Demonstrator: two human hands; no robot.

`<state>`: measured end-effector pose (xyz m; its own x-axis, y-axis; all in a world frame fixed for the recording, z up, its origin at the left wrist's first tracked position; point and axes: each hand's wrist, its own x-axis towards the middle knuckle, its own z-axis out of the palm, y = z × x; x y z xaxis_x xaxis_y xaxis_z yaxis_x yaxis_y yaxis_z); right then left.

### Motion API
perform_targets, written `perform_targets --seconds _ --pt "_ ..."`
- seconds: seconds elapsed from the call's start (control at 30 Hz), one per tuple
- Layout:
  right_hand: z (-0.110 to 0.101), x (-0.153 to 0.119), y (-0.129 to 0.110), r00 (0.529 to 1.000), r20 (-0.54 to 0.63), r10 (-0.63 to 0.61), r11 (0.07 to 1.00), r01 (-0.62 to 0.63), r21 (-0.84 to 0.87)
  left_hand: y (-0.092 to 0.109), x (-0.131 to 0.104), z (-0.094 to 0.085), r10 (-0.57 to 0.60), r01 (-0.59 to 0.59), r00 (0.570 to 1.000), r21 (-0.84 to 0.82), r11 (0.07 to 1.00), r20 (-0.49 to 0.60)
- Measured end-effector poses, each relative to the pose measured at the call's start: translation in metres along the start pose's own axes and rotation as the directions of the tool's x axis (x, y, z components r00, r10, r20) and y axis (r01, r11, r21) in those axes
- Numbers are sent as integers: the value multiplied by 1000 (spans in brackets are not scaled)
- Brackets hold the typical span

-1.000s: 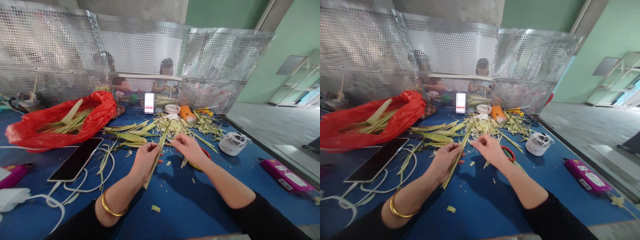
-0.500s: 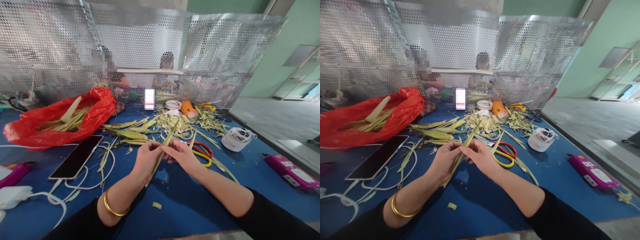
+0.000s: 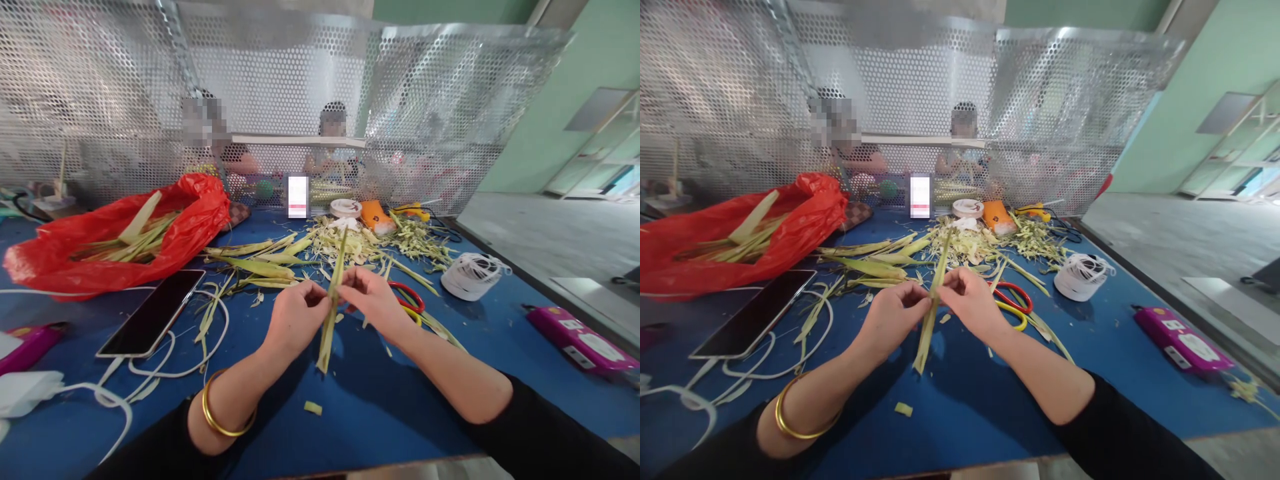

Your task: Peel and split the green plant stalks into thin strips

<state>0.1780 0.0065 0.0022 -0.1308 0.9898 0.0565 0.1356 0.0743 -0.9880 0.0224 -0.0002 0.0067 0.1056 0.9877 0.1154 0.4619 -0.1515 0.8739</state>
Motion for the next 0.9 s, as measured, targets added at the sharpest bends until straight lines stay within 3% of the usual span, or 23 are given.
perform_targets --seconds 0.17,0.27,0.33,0.5,0.6,0.73,0.9 --pt "14 -19 -6 990 125 -62 936 101 -337 -3 0 3 -49 48 987 -10 999 -151" --pt "20 -26 -8 997 52 -60 854 78 -514 -3 -1 4 -32 37 987 30 999 -157" --pt "19 -25 -6 996 9 -89 844 81 -530 -1 -2 4 5 9 986 82 997 -166" --pt "9 -14 4 991 46 -123 917 132 -376 0 -2 2 24 -9 986 90 996 -168" --pt "6 -9 6 996 87 -34 976 51 -214 -1 0 0 13 -17 989 -21 1000 -149" --pt "7 -7 2 987 102 121 989 -129 70 0 1 0 -125 104 991 -331 938 -41" --pt "9 -8 -1 990 28 138 977 -140 161 5 -1 1 -211 231 973 -471 851 96"
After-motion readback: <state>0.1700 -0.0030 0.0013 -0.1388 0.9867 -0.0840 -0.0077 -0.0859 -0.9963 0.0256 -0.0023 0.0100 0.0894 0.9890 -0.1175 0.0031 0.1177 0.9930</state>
